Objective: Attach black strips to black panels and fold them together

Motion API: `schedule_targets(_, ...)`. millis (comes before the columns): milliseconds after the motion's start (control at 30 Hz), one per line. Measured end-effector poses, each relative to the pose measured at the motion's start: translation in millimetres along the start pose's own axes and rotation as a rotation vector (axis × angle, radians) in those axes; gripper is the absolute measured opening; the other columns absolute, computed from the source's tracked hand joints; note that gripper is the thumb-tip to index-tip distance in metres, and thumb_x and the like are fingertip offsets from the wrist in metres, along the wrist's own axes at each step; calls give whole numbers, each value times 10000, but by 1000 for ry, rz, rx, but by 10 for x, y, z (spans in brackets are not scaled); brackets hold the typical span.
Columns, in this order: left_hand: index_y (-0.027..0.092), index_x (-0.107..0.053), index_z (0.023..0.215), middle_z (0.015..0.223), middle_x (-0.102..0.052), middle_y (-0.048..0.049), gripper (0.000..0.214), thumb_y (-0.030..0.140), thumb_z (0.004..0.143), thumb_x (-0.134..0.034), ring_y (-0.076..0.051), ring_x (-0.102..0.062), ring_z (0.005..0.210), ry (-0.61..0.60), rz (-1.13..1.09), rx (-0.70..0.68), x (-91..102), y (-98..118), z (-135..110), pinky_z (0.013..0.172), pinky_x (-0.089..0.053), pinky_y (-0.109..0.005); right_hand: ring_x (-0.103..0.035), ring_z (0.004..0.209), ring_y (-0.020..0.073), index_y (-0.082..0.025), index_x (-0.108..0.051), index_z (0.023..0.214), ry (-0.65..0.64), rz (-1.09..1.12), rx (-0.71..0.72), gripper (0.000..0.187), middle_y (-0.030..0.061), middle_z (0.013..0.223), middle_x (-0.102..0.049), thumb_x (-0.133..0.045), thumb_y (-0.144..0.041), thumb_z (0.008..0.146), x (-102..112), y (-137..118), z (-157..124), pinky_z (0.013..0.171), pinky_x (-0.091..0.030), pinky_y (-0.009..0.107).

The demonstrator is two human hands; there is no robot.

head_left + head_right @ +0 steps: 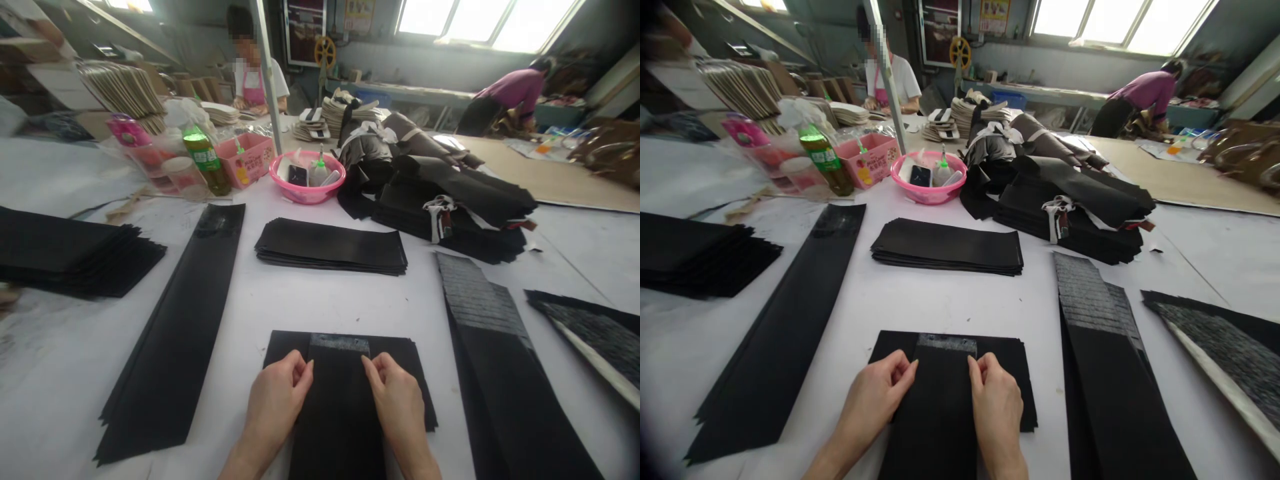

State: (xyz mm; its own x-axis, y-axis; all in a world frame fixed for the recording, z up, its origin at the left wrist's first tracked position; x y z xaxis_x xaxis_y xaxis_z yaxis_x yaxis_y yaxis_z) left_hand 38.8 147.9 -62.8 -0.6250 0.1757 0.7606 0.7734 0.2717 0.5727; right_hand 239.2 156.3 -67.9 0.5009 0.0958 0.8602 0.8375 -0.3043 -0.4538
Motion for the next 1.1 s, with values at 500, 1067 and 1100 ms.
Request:
schedule_targets(500, 209, -490, 640, 551, -569, 34, 328, 384, 914, -449, -123, -497, 523, 21, -3, 1, 13, 25, 6, 536, -231, -248, -569, 530, 173, -243, -511, 640, -13, -18, -12, 382, -24, 544, -587, -461, -501, 918, 6, -11, 7, 509, -285, 260)
schedule_targets(1067, 212, -519, 648, 550, -580, 44, 309, 373, 908, -469, -119, -503, 519, 21, 41, 12, -18, 9, -5, 533, -240, -248, -577, 568, 163, -237, -515, 665, -30, -16, -29, 353, -22, 583, -597, -452, -449, 940, 26, -39, -6, 517, -257, 258)
schedule_targets(1100, 213, -519, 646, 548, -579, 45, 310, 373, 907, -469, -119, -503, 519, 18, 47, 13, -20, 9, -4, 532, -240, -248, -578, 572, 163, -236, -513, 667, -30, -17, -30, 352, -21, 589, -599, -449, -446, 942, 26, -40, -8, 519, -257, 257)
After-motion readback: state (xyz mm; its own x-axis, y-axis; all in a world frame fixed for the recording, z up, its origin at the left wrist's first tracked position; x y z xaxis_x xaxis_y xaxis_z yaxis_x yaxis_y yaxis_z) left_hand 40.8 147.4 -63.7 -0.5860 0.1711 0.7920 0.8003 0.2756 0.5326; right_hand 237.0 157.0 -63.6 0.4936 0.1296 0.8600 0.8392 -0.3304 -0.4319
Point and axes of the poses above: each hand's wrist, its own z-axis towards the middle knuckle, its own x-axis out of the back of the hand, y = z × x, the point moved 1 cm from there along z, towards the middle knuckle
